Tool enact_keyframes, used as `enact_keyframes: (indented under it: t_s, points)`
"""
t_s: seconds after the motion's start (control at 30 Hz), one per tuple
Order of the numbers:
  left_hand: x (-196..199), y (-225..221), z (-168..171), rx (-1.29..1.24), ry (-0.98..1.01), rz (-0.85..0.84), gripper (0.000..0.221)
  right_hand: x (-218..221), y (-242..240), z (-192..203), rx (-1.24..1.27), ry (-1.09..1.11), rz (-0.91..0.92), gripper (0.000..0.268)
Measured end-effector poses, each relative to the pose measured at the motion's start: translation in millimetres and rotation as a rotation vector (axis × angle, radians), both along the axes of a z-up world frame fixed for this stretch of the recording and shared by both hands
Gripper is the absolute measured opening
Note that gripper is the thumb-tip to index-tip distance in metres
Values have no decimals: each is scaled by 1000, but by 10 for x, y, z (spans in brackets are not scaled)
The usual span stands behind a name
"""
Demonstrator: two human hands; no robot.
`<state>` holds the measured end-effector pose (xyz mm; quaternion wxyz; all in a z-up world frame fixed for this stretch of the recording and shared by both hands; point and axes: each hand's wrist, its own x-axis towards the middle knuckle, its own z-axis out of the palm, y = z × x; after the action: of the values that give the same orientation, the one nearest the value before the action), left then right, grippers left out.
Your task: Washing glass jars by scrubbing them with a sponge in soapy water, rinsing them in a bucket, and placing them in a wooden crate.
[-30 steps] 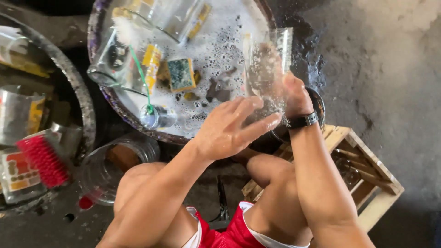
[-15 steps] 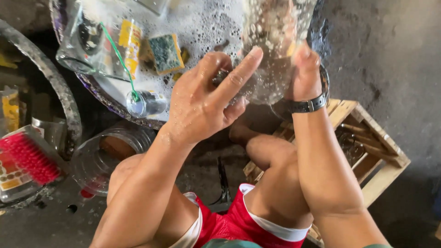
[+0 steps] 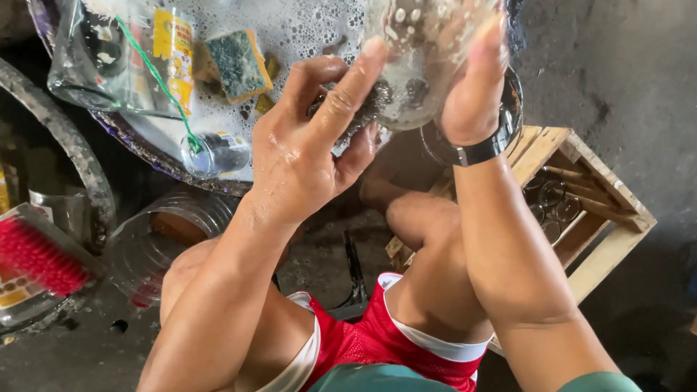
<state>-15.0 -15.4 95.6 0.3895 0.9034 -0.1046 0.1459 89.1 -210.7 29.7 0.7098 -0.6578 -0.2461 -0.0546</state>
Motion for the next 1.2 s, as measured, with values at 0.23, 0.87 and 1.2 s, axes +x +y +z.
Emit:
enact_keyframes:
  t_s: [0.23, 0.87, 1.2]
  points:
    - [44, 10, 8, -220, -104, -9, 40, -197, 223, 436, -117, -96, 105, 99]
    - [106, -4, 50, -365, -282, 67, 41, -226, 555, 823, -44, -66, 180, 72]
    - [164, 13, 82, -359, -227, 69, 47, -220, 589, 801, 1, 137, 215, 67]
